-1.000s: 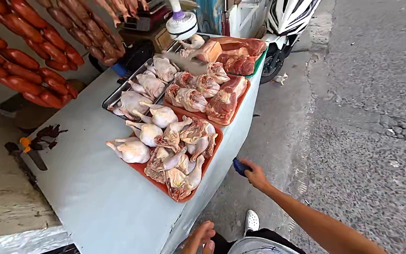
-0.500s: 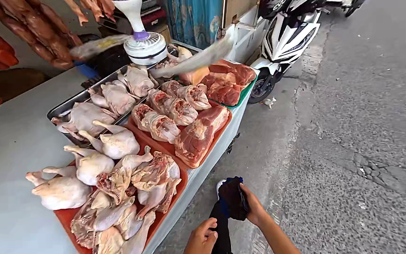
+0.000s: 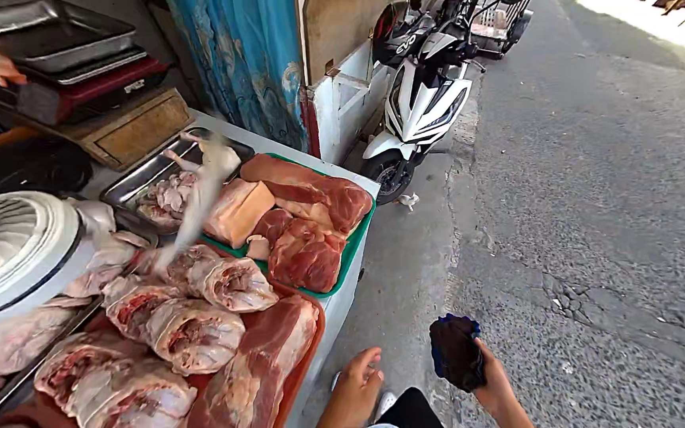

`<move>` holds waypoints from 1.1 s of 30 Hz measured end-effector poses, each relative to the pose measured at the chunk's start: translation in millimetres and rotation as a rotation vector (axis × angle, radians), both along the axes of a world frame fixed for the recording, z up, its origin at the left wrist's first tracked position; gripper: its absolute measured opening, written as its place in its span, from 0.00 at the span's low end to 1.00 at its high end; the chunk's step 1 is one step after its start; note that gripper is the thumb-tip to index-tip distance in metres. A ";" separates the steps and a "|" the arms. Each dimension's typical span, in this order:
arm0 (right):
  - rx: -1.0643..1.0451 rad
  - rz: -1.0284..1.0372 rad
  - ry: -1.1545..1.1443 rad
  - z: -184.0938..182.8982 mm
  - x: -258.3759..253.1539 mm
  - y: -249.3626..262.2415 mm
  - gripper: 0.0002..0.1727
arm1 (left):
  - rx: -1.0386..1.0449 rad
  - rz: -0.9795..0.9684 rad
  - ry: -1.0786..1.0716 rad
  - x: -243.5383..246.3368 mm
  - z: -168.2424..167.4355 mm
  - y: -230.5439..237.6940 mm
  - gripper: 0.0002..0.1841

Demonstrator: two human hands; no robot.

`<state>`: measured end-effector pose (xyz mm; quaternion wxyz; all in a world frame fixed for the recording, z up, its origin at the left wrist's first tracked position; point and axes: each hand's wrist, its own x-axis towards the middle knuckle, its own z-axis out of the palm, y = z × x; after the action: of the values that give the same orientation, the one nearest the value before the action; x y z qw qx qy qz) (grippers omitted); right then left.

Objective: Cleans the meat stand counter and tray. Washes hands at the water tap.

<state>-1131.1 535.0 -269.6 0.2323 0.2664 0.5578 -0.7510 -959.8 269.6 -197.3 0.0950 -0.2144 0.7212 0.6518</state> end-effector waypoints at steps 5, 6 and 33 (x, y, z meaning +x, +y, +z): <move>0.128 0.098 0.096 -27.2 -95.0 -16.3 0.23 | -0.174 0.040 0.103 -80.2 13.3 -23.6 0.22; 0.175 0.160 0.173 -24.7 -125.6 -33.3 0.22 | -0.186 0.046 0.147 -100.0 16.9 -26.1 0.21; -0.811 1.991 1.893 -3.1 -442.9 -536.5 0.15 | -0.439 0.968 0.543 -477.7 70.3 -170.9 0.18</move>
<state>-1574.0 -1.5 -272.8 0.2588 -0.9039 0.2018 -0.2744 -1437.6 98.7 -127.0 -0.4470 -0.3591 0.6579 0.4883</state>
